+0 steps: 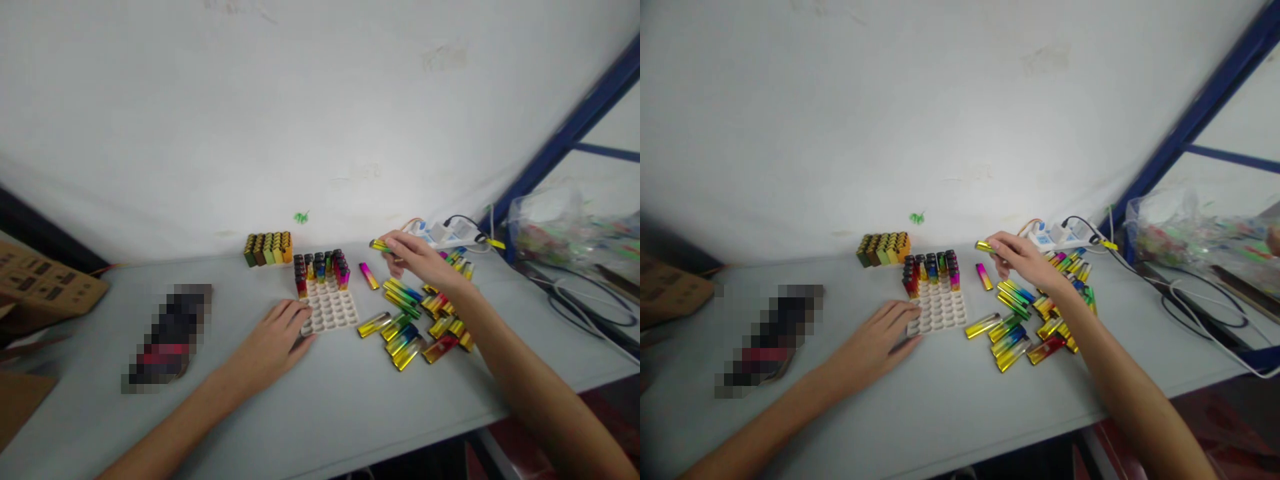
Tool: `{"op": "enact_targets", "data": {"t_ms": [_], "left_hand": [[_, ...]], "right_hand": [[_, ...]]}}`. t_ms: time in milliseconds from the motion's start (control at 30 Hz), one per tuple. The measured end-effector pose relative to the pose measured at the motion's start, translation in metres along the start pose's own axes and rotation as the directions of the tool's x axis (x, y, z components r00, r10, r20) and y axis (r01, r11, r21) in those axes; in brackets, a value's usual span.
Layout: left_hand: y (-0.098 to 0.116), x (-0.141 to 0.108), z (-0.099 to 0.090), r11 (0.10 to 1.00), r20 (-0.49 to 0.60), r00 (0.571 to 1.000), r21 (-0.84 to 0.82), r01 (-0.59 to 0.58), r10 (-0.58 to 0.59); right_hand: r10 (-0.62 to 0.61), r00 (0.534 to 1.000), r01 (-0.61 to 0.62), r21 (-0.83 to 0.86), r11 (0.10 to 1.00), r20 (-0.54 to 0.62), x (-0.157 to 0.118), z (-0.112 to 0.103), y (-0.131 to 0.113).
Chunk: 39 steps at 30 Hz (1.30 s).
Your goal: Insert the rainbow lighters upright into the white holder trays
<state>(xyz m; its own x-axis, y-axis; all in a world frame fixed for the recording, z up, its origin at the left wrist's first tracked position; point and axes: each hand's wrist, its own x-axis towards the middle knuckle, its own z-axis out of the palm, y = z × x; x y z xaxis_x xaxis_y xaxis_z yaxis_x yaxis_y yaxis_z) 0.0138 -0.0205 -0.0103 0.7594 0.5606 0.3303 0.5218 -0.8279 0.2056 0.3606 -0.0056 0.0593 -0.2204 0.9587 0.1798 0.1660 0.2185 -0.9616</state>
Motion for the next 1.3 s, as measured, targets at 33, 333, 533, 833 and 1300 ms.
{"op": "enact_targets", "data": {"t_ms": [33,333,533,833,1300], "left_hand": [[0.000,0.000,0.000,1.000,-0.001,1.000,-0.001,0.001,-0.001],[0.003,0.000,-0.002,1.000,0.019,1.000,0.003,0.006,-0.006],[0.005,0.001,-0.004,1.000,0.061,0.998,0.006,0.013,-0.013],[0.004,0.001,-0.004,1.000,0.054,0.998,0.011,0.017,-0.017],[0.005,0.002,-0.006,1.000,0.041,0.999,0.006,-0.001,0.001]], "right_hand": [[0.004,1.000,-0.004,0.033,0.999,-0.002,0.003,0.010,-0.006],[0.045,0.999,-0.046,0.160,0.986,0.012,0.008,0.084,0.001],[-0.057,0.988,0.034,0.156,0.987,0.144,-0.004,0.091,0.007],[-0.028,0.977,-0.018,0.215,0.976,0.210,-0.008,0.103,0.017],[0.071,0.990,-0.093,-0.180,0.979,-0.124,-0.014,0.130,0.023]]}}
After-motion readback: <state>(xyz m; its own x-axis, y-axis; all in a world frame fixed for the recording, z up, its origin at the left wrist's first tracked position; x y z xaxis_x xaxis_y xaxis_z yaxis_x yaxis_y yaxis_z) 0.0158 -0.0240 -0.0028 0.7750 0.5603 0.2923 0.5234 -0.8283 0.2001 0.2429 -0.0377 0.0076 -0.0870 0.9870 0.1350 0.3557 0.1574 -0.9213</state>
